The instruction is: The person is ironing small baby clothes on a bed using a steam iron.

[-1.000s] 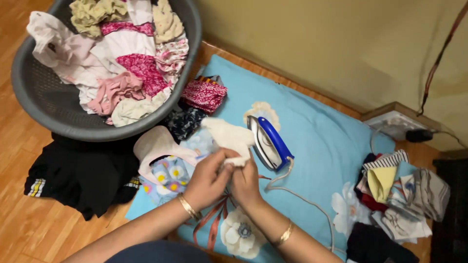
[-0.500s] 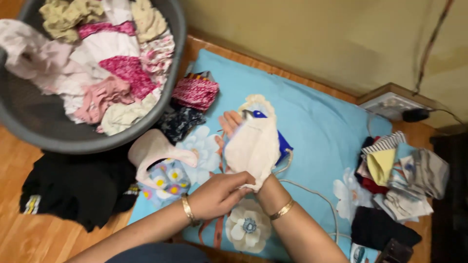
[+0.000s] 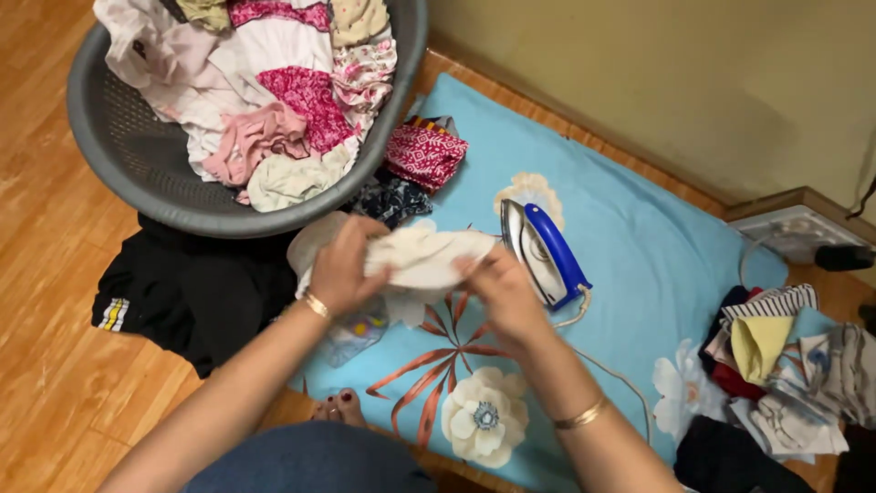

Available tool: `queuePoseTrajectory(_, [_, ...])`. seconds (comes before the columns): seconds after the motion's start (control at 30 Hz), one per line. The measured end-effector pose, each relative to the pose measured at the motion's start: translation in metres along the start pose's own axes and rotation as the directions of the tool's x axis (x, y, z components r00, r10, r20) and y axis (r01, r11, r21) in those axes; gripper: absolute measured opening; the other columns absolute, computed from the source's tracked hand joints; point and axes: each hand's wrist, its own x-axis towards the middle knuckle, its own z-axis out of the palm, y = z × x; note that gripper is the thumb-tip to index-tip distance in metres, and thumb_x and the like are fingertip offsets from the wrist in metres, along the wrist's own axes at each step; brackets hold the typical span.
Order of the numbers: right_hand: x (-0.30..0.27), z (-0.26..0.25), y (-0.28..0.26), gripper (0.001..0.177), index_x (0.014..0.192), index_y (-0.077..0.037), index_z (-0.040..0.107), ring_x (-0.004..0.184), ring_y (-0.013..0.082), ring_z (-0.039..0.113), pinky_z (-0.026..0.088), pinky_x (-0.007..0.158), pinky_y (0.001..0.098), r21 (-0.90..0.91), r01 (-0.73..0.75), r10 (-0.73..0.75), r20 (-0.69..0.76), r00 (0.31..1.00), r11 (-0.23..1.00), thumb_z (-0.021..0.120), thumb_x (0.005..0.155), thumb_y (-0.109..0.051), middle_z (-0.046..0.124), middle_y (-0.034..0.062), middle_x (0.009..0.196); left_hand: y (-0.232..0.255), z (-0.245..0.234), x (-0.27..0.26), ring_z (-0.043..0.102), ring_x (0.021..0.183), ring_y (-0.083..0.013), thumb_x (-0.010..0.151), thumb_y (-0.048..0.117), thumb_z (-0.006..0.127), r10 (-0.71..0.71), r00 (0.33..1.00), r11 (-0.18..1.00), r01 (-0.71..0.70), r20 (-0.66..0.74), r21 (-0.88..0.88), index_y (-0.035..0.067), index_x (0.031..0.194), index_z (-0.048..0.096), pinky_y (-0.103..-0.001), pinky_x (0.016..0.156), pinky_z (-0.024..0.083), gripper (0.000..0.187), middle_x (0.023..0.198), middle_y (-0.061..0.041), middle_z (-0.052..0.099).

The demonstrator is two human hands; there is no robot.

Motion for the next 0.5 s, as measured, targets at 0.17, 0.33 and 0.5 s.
queuePoseTrajectory(0.17, [0.008,-0.044,-0.019,0.025,0.124,0.002,0.062,0.105,0.0221,0.07,0.057,0.096,0.0398,0.23,0.136,-0.097,-0.173,0.98,0.964,0.063,0.102,-0.011,0.071,0.0137,0.117,-0.033,0.029,-0.019,0.069,0.094,-0.039,0.086,0.014,0.062,-0.314,0.95,0.939,0.31,0.002,0.147,0.01,0.114,0.067,-0.047,0.082,0.054,0.029,0.106,-0.017,0.07])
queuePoseTrajectory(0.33, [0.006,-0.054,-0.032,0.031,0.129,0.0,0.061,0.109,0.0223,0.071,0.057,0.098,0.0384,0.404,0.257,-0.143,-0.291,0.946,0.878,0.056,0.101,-0.014,0.071,0.012,0.121,-0.044,0.028,-0.022,0.071,0.104,-0.0351,0.108,0.018,0.063,-0.638,0.77,0.741,0.62,-0.019,0.257,0.017,0.123,0.07,-0.046,0.093,0.055,0.017,0.112,-0.011,0.073])
queuePoseTrajectory(0.5, [-0.007,-0.011,0.008,0.037,0.138,-0.001,0.054,0.117,0.0276,0.066,0.055,0.1,0.0455,0.505,-0.088,0.079,0.04,0.996,0.859,0.053,0.102,-0.013,0.065,0.0156,0.131,0.07,0.032,0.017,0.066,0.097,-0.0247,0.068,0.025,0.087,-0.499,0.779,0.744,0.61,0.38,-0.273,0.008,0.139,0.048,-0.038,0.08,0.056,0.083,0.113,-0.012,0.061])
